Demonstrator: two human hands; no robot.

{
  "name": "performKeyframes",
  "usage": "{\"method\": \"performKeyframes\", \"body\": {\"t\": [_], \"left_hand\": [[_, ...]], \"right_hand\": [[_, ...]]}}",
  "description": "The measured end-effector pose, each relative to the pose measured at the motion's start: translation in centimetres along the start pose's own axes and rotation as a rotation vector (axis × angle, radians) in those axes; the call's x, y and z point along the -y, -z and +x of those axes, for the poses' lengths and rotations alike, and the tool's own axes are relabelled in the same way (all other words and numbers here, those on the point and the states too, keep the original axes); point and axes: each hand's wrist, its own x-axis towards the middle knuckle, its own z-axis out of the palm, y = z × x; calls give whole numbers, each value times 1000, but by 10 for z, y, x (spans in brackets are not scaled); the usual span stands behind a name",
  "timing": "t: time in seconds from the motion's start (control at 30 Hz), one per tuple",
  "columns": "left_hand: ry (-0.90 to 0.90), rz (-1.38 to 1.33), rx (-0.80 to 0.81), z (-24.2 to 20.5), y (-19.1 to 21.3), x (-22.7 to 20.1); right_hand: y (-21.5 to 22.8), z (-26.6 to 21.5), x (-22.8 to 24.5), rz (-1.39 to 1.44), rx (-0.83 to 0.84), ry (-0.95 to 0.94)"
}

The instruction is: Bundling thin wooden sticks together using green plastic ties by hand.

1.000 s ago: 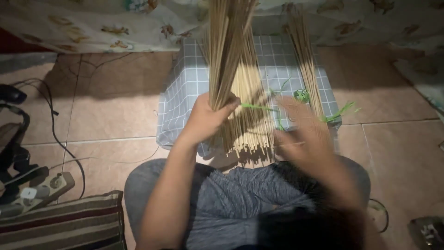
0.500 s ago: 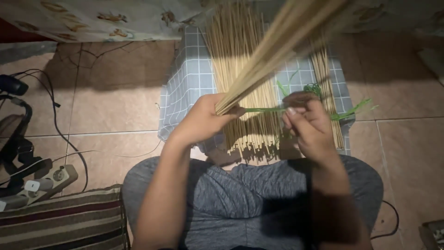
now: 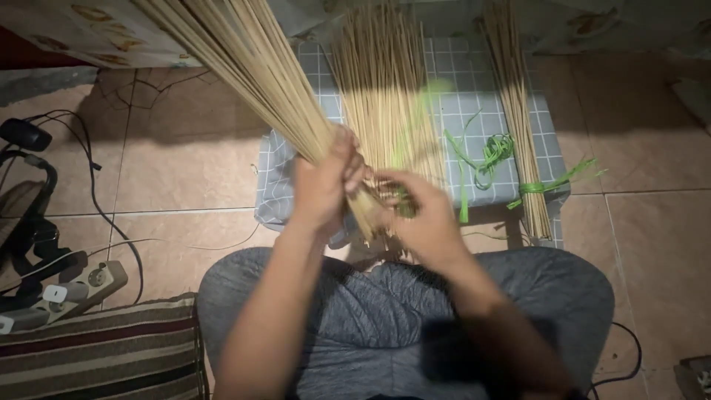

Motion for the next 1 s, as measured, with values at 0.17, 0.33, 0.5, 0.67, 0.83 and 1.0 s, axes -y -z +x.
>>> {"method": "performKeyframes", "body": {"t": [0.17,0.33,0.5,0.67,0.83,1.0], "left_hand": [[95,-1,63,-12,-7,3],[156,-38,77,-17,-9,4],[370,532,47,-30,-19,-17],[261,542,186,-45,-23,-16],[301,387,128,-53,-23,-2],[47,419,111,-58,-7,-12]], "right_hand": [[15,11,2,61,212,-65],[20,11,-4,139,289,-88],[10,2,5,29,405,-204],[-1,-4,-2,74,338,-232],[8,-22,20,53,200,-289],[34,-28,25,-348,204,-310]]}}
